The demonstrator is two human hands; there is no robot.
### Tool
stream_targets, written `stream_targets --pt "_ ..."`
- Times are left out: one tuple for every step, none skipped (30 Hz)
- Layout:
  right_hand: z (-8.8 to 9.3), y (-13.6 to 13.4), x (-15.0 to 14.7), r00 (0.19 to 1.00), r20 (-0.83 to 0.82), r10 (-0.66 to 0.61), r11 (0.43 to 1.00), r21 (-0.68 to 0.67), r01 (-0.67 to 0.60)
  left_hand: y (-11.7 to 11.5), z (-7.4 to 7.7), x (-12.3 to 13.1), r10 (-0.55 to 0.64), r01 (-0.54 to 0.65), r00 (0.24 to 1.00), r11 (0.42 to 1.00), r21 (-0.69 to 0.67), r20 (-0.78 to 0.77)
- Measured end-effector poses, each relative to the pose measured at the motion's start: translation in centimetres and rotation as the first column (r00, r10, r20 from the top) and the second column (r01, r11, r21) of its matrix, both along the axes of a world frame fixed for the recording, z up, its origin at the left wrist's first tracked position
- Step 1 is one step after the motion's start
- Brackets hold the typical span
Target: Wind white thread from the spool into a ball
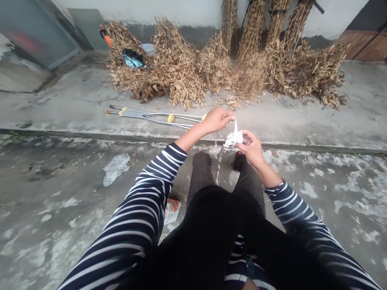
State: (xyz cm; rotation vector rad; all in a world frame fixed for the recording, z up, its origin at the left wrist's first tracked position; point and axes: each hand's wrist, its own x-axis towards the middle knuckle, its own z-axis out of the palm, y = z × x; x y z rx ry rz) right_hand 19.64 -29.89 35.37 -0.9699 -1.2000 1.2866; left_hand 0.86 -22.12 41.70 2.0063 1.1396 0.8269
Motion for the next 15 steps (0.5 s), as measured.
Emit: stream_targets --pt "0.3 0.0 -0.1 1.000 -0.025 0.014 1.000 -0.008 -0.014 0.0 -1.0 0.2 -0.016 0.019 0.999 0.999 -0.046 0.046" --pt "0.6 0.0 -0.1 0.999 -0.045 0.021 1.000 -0.011 -0.022 -0.3 -2.0 0.6 -0.026 0.035 0.995 0.995 -0.097 0.097" --pt "0.8 0.1 -0.1 0.998 -0.060 0.016 1.000 -0.012 -0.017 -0.7 -2.9 1.0 -0.029 0.050 0.990 0.988 -0.148 0.141" --pt "0.8 0.3 0.0 0.997 -0.071 -0.001 1.000 -0.012 0.000 -1.3 -3.7 1.4 -0.022 0.058 0.985 0.978 -0.203 0.174" --pt "0.8 0.6 0.0 0.996 -0.079 -0.029 1.000 -0.011 0.029 -2.1 -4.4 1.8 -0.017 0.068 0.982 0.960 -0.270 0.188" --pt "0.6 0.9 0.1 0.995 -0.081 -0.062 0.998 -0.008 0.062 -2.9 -5.0 2.2 -0.013 0.077 0.982 0.939 -0.336 0.188" --pt "0.4 1.3 0.2 0.993 -0.077 -0.094 0.996 -0.002 0.094 -3.8 -5.4 2.5 -0.014 0.088 0.982 0.914 -0.395 0.187" --pt "0.0 1.7 0.4 0.990 -0.065 -0.123 0.992 0.007 0.124 -4.7 -5.7 2.7 -0.014 0.096 0.982 0.893 -0.439 0.186" --pt "-0.4 2.2 0.5 0.988 -0.044 -0.151 0.988 0.021 0.152 -5.4 -5.9 2.7 -0.023 0.107 0.983 0.879 -0.464 0.184" --pt "-0.8 2.7 0.7 0.984 -0.014 -0.179 0.983 0.040 0.179 -6.1 -6.0 2.7 -0.036 0.119 0.983 0.871 -0.477 0.180" --pt "-1.3 3.2 0.9 0.978 0.023 -0.210 0.976 0.061 0.208 -6.6 -6.0 2.5 -0.053 0.132 0.983 0.867 -0.480 0.175" --pt "-1.7 3.7 1.1 0.968 0.066 -0.242 0.968 0.081 0.237 -7.0 -5.9 2.4 -0.073 0.146 0.983 0.865 -0.479 0.168" --pt "-2.2 4.1 1.3 0.955 0.116 -0.273 0.960 0.102 0.262 -7.3 -5.8 2.2 -0.093 0.161 0.982 0.860 -0.483 0.162" --pt "-2.6 4.5 1.6 0.938 0.173 -0.300 0.951 0.127 0.281 -7.5 -5.5 2.0 -0.108 0.175 0.981 0.852 -0.493 0.162" --pt "-2.9 4.9 1.8 0.916 0.233 -0.325 0.943 0.157 0.295 -7.6 -5.2 1.7 -0.121 0.191 0.979 0.840 -0.508 0.167"
